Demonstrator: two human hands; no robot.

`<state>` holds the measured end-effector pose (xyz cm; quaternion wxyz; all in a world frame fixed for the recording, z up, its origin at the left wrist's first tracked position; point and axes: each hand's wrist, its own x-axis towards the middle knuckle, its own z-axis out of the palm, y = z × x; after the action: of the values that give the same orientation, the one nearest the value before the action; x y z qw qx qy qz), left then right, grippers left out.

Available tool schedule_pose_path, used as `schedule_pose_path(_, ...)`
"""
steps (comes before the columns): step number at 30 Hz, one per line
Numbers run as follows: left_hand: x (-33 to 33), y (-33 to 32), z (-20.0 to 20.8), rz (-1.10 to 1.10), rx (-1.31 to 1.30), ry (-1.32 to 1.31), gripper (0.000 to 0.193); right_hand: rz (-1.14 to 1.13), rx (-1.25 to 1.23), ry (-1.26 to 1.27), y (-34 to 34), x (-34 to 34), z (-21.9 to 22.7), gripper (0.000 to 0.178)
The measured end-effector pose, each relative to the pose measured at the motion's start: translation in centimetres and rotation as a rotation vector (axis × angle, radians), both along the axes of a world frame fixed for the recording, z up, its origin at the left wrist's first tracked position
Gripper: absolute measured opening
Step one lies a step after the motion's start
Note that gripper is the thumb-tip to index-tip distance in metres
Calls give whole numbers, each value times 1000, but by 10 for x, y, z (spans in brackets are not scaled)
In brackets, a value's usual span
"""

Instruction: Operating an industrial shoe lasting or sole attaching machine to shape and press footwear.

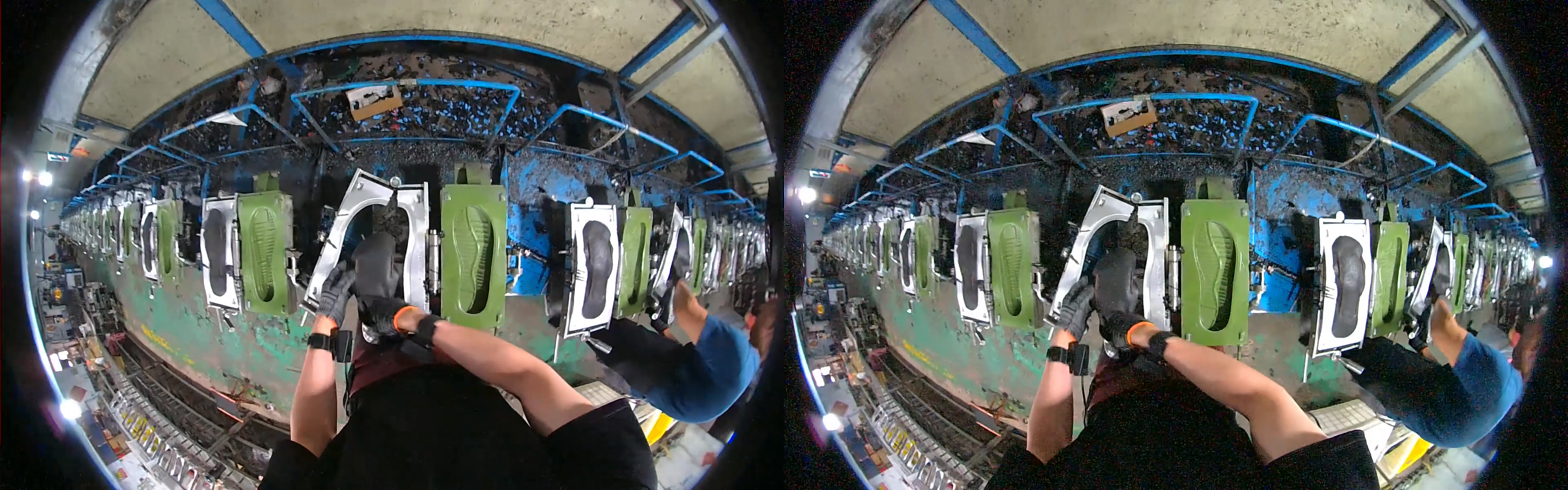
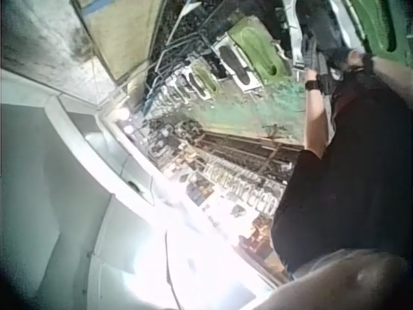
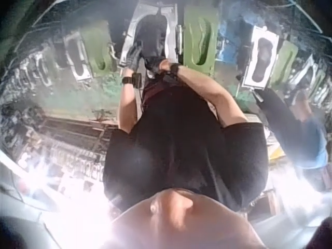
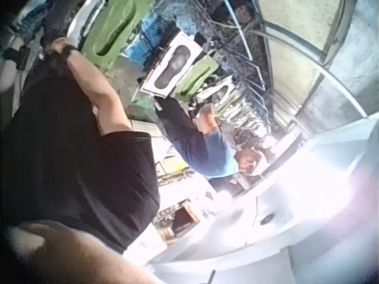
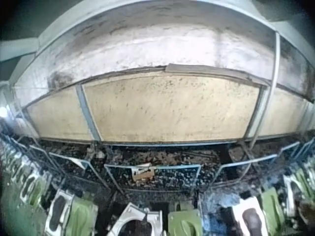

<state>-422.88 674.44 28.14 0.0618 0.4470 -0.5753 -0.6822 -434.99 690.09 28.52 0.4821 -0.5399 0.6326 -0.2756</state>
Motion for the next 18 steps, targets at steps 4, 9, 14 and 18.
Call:
schedule_pose_path(4, -98, 4, -14, -216, -468, -188, 70, -659, 246, 358, 5, -60, 48, 47)
schedule_pose_path(9, -78, -1, -85, 55, 25, 30, 45, -980, 242, 470, -5, -37, 14, 36)
schedule_pose_path(14, -97, 19, -35, 24, 24, 213, 34, -1175, -20, 346, 13, -33, 5, 22)
schedule_pose_path(18, -150, 5, -46, -84, -94, 218, 34, -1186, 133, 460, 13, -65, -7, 29)
